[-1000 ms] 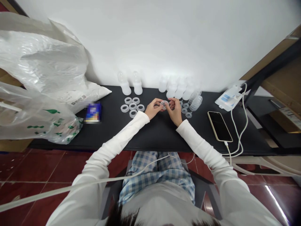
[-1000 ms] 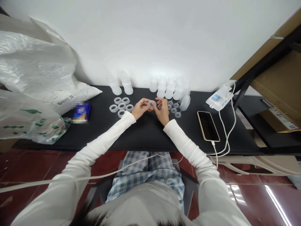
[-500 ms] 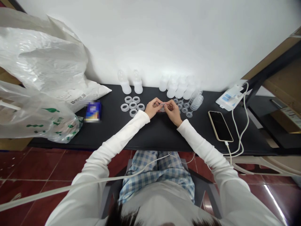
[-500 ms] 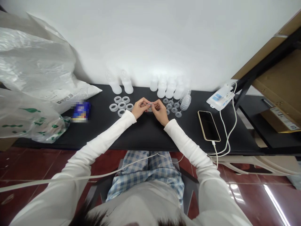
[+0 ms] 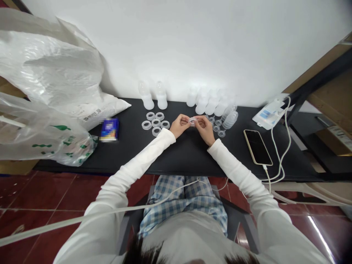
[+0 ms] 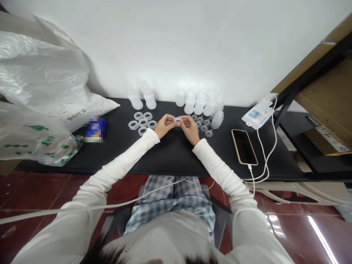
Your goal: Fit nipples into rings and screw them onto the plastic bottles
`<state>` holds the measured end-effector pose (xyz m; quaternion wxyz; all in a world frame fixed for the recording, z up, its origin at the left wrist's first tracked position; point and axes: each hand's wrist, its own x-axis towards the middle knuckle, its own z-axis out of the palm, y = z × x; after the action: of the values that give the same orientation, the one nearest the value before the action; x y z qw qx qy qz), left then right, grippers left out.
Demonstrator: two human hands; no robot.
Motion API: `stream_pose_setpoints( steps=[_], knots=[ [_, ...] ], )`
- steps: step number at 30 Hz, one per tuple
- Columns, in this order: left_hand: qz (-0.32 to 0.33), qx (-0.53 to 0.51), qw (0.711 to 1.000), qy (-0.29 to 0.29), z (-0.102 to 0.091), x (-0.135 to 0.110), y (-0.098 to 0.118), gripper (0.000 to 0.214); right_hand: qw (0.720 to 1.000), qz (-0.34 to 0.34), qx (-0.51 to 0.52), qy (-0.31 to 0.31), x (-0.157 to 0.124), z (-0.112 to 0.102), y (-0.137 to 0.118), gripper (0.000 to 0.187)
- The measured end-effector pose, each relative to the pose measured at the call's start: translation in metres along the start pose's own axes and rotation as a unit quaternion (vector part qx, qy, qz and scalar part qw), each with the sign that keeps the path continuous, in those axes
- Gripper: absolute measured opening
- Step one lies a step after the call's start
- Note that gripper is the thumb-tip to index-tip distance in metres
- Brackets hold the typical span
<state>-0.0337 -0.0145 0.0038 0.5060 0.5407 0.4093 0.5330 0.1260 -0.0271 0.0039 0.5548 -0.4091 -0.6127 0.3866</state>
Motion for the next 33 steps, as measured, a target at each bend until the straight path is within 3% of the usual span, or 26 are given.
stream_pose_setpoints(
  steps=[9, 15, 22, 26, 29, 33],
  knots=[
    [-0.060, 0.040, 0.997, -0.023, -0.004, 0.000, 0.003, 0.027, 0.999, 0.031, -0.017, -0.017, -0.001, 0.001, 0.009, 0.043],
    [-0.045, 0.076, 0.996, 0.009, 0.001, -0.003, 0.003, 0.027, 0.999, 0.009, -0.049, 0.004, -0.005, 0.006, 0.006, 0.040],
    [0.006, 0.078, 0.997, -0.007, 0.002, -0.007, 0.012, 0.023, 0.995, -0.030, -0.092, 0.032, -0.008, 0.008, -0.003, 0.037],
    [0.035, 0.075, 0.996, -0.024, -0.005, -0.002, 0.016, 0.021, 0.999, -0.021, -0.033, 0.015, -0.008, 0.007, -0.005, 0.047],
    [0.061, 0.075, 0.995, -0.036, -0.010, 0.002, 0.018, 0.020, 0.998, 0.027, 0.058, 0.012, -0.006, 0.008, -0.002, 0.059],
    [0.083, 0.062, 0.988, -0.110, -0.012, 0.008, 0.021, 0.024, 0.992, 0.074, 0.097, 0.002, -0.001, 0.004, -0.004, 0.052]
  ],
)
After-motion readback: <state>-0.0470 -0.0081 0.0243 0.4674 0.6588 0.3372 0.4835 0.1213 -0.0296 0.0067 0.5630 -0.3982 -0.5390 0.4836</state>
